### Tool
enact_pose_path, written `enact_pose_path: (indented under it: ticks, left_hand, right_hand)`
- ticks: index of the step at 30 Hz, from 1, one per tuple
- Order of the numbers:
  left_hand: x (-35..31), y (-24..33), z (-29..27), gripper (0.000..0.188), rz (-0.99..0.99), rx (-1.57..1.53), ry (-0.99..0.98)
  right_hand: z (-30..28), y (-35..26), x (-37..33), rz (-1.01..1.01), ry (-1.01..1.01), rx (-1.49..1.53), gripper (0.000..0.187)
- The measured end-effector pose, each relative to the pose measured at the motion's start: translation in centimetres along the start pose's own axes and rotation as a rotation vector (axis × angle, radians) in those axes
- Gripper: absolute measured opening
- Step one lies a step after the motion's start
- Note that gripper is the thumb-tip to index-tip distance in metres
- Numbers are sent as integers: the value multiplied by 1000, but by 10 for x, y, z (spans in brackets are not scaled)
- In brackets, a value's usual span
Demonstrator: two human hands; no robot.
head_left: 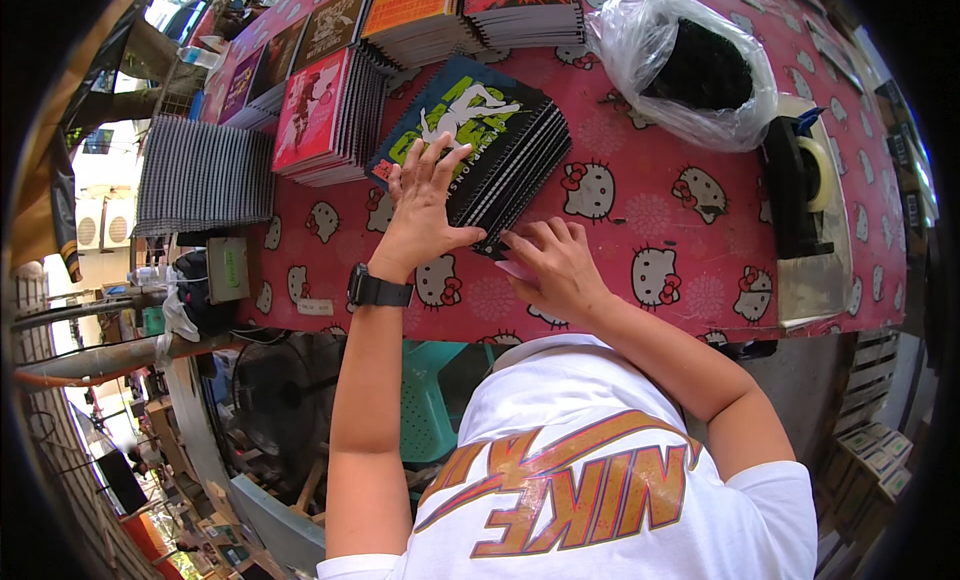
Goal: The person binds notebooks by threading a plastic coil through the pre-punched holes of a cover and stacked pages, then uses scissors to trim and bend the ends of the coil.
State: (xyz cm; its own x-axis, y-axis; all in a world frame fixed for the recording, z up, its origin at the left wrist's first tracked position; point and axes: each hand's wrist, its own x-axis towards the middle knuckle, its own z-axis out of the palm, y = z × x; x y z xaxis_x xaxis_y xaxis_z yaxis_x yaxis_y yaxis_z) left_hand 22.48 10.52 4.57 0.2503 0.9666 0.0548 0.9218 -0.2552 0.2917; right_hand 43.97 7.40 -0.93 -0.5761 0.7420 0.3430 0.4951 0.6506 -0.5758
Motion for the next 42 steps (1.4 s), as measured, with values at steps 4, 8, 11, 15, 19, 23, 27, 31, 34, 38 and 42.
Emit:
enact_pose_path:
  ticks: [4, 8, 11, 15, 19, 23, 27, 31, 34, 38, 42]
  left_hand:
    - [0, 0, 0, 102, 0, 6, -11]
    - [1, 2, 0, 103, -9, 37, -13]
    - [1, 3, -1, 103, -9, 39, -18]
    - [2, 4, -1, 104, -1, 52, -14]
    - [2, 14, -2, 107, -71, 92, -19]
    - [2, 16, 1, 109, -97, 118, -15]
    - [6, 22, 3, 108, -112, 112, -40]
    - [8, 28, 6, 108, -142, 132, -16]
    - [8, 30, 7, 108, -147, 154, -10]
    - [7, 29, 7, 108, -135, 151, -10]
    - [7, 27, 7, 108, -138, 147, -6]
  right_hand:
    - [0, 0, -2, -36, 68, -51, 45]
    - [5, 11, -1, -49, 41, 18, 46]
    - [-2, 18, 9, 295, -269, 567, 41]
    - [7, 29, 6, 583, -506, 1027, 31]
    - [0, 20, -6, -29, 16, 5, 45]
    - [8, 24, -10, -61, 30, 9, 53]
    - [11, 25, -8, -95, 55, 5, 51]
    - [14, 33, -7, -73, 11, 215, 42]
    - [9, 46, 4, 681, -736, 1046, 38]
    - [17, 31, -9, 224, -231, 455, 40]
    - [10, 26, -7, -80, -4, -4, 46]
